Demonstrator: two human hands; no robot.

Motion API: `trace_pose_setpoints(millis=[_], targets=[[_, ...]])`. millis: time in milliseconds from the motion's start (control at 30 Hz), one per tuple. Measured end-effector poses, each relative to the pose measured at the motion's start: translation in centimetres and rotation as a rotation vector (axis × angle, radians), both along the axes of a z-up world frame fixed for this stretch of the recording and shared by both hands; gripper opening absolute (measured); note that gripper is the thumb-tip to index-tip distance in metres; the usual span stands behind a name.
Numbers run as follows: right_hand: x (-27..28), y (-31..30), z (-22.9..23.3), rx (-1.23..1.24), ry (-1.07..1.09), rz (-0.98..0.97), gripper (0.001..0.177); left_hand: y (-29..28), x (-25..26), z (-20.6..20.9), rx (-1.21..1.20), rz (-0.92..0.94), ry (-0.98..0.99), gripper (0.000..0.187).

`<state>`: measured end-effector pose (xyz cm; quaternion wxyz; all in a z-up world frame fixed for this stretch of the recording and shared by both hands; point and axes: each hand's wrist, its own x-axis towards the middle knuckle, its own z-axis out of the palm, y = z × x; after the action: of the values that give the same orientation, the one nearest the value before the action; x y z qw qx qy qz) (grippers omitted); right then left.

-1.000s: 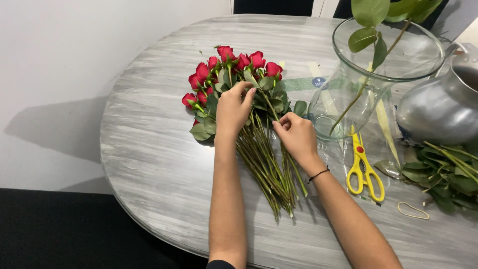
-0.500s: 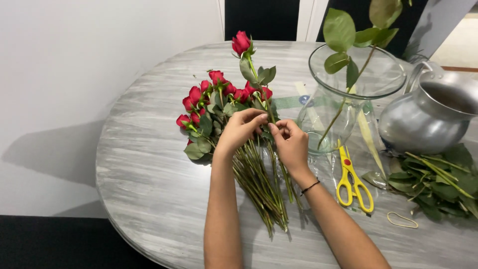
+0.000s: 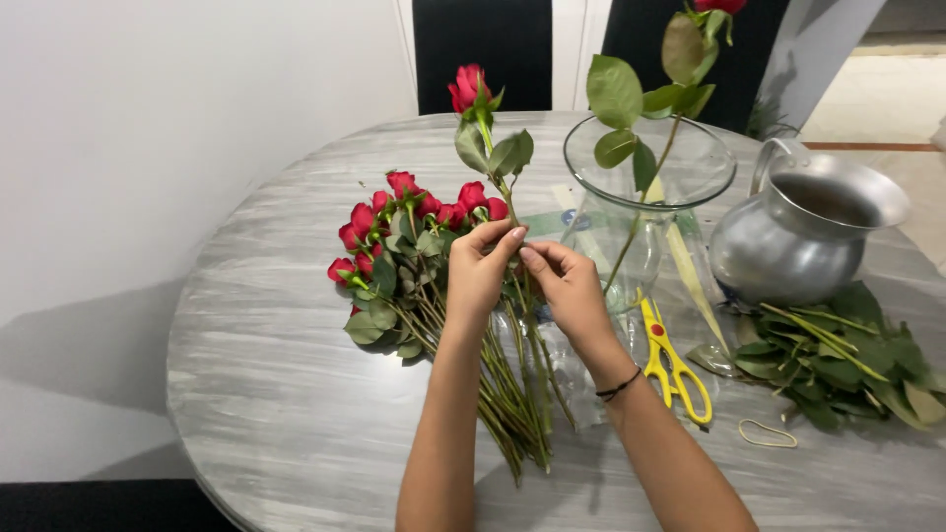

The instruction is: The person places red roses one by one into a clear glass vase on a dining table. They remove lower leaves from each stem before inserting the rose into the vase, continuing until the vase is filled.

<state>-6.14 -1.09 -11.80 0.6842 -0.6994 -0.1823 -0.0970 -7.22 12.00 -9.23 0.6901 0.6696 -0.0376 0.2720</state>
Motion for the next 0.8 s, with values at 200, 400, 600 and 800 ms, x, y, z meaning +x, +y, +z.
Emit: trace_pose_setpoints(millis=[200,400,600,800], targets=[[-2.2,-1.4,4.5,0.216,0.029,0.168,0.018,-1.4,-3.5,4.0,0.127,-0.024,-0.149,0.021],[-1.9,-4.1,11.1,0.191,-0.107,0.088,0.017,-1.0,-4.5,4.9,0.159,0.04,-0.194,0.027],[0.0,-5.1,15.8,0.228,-0.236,0.007,0.015,0.2,-3.2,3.9,0.058,0.033,-0.115,0.027],[5.3,-6.2,18.0,0.27,-0.354,-0.059,0.016,0.8,-3.0,3.8,0.059,0.057,-0.08,0.026]])
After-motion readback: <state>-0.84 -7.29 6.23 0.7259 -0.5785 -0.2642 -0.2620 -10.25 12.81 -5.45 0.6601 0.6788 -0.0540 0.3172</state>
